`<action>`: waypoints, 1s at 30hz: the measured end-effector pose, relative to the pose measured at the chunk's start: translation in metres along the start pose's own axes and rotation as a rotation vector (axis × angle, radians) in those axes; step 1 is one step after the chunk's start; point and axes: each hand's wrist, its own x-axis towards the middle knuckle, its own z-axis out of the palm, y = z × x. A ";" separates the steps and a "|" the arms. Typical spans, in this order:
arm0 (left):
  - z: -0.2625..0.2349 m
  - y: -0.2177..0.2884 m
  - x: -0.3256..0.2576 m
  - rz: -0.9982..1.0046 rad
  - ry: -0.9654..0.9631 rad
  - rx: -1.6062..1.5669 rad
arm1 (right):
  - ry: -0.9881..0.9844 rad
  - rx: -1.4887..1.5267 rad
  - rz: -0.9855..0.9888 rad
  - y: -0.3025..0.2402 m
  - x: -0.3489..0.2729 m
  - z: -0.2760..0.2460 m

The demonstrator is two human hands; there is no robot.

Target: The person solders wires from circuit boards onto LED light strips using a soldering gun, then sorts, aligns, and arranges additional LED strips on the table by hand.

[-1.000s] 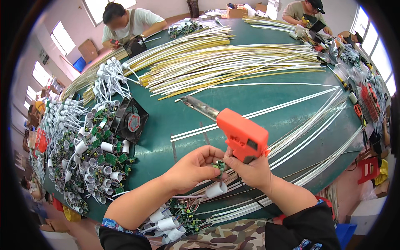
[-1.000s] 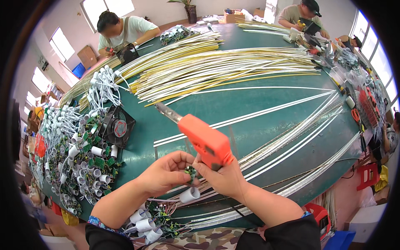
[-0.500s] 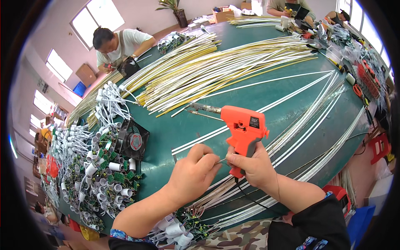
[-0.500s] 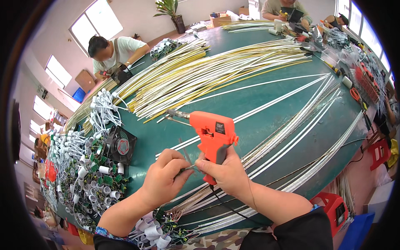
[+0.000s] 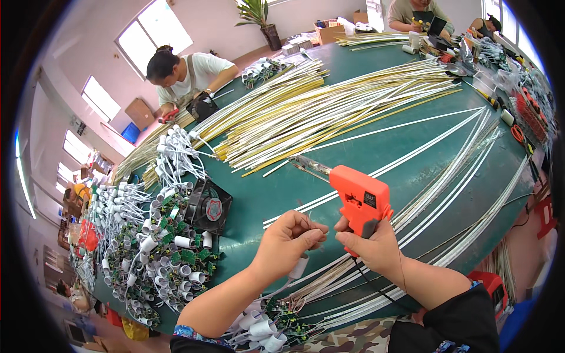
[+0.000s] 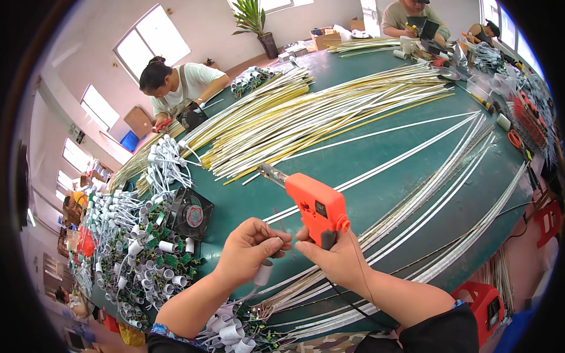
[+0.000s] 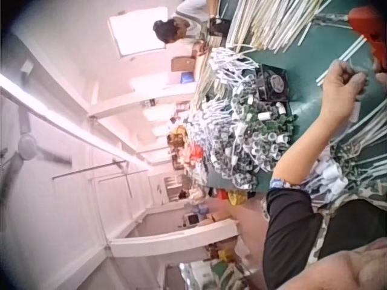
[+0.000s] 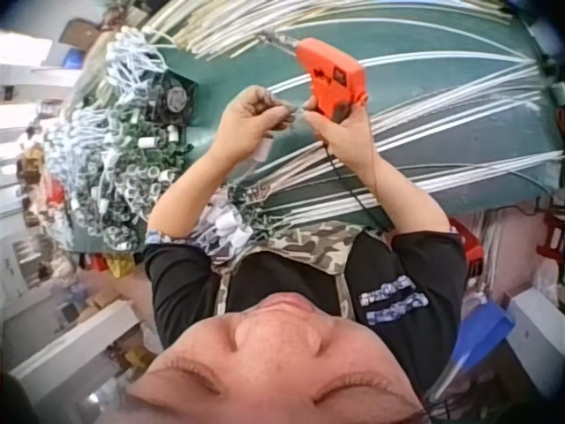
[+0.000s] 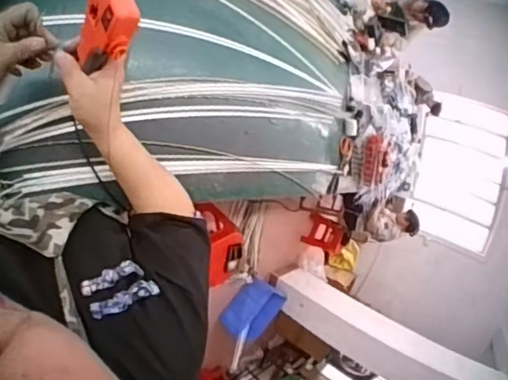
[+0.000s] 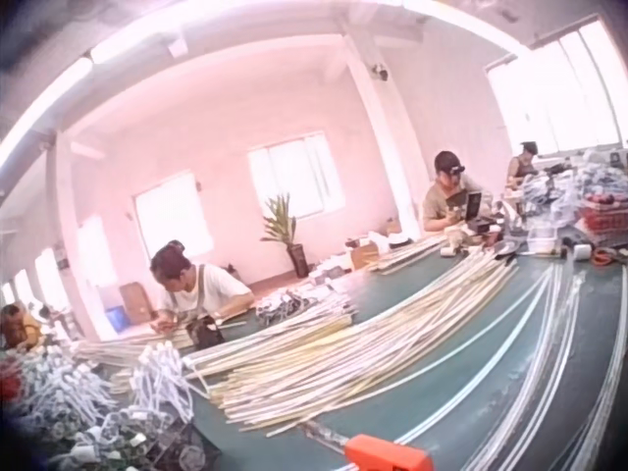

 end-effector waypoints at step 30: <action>-0.118 -0.020 -0.022 0.191 0.014 0.967 | 0.133 0.081 0.068 -0.011 0.007 0.002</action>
